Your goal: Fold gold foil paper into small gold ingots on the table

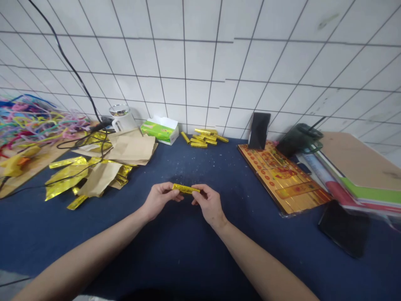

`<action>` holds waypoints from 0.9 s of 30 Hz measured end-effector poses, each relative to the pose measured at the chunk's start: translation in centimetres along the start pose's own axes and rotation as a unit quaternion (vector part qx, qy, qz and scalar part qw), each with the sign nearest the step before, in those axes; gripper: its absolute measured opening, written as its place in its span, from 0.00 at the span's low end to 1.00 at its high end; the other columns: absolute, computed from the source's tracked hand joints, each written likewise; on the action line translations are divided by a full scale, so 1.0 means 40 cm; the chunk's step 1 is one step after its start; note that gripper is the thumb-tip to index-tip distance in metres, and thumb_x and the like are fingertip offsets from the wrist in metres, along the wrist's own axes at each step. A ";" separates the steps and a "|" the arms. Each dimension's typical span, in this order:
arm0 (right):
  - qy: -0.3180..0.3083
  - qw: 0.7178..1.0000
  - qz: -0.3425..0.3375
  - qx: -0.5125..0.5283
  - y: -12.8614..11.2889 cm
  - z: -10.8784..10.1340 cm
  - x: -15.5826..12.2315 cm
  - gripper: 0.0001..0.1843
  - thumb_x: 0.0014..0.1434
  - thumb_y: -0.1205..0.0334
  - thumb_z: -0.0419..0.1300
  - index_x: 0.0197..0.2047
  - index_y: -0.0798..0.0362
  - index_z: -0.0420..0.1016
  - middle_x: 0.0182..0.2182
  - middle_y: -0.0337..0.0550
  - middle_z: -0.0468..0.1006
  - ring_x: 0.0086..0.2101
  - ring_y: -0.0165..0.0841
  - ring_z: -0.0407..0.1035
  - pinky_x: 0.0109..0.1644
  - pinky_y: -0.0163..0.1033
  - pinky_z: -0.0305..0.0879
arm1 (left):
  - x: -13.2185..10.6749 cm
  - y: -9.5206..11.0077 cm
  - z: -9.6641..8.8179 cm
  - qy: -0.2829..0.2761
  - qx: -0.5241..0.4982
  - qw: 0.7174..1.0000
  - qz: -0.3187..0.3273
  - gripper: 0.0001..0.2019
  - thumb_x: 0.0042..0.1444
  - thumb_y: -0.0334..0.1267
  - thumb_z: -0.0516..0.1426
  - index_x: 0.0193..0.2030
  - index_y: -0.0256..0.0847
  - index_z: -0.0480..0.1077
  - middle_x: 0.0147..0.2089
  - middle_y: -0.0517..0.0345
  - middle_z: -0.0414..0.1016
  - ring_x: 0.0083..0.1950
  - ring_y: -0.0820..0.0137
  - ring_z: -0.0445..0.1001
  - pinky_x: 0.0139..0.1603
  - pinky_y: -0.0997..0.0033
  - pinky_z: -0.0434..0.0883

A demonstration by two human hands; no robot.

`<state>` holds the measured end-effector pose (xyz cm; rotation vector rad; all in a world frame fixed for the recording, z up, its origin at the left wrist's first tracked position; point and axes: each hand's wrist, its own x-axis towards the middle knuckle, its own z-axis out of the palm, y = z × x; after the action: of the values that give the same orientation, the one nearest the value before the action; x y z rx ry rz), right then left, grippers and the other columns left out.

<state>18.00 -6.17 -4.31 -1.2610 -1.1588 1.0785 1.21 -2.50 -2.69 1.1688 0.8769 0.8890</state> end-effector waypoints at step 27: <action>0.059 0.993 -0.063 0.082 -0.021 0.009 -0.003 0.11 0.50 0.61 0.61 0.39 0.50 0.69 0.42 0.43 0.73 0.34 0.33 0.71 0.43 0.45 0.68 | 0.005 0.015 0.000 0.126 -0.186 0.974 -0.009 0.10 0.43 0.36 0.63 0.29 0.34 0.66 0.29 0.56 0.76 0.33 0.69 0.76 0.36 0.73 0.72</action>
<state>17.60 -6.29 -3.49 -1.0928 -1.0256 0.9721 1.22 -2.24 -2.11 0.7330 0.8758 1.1483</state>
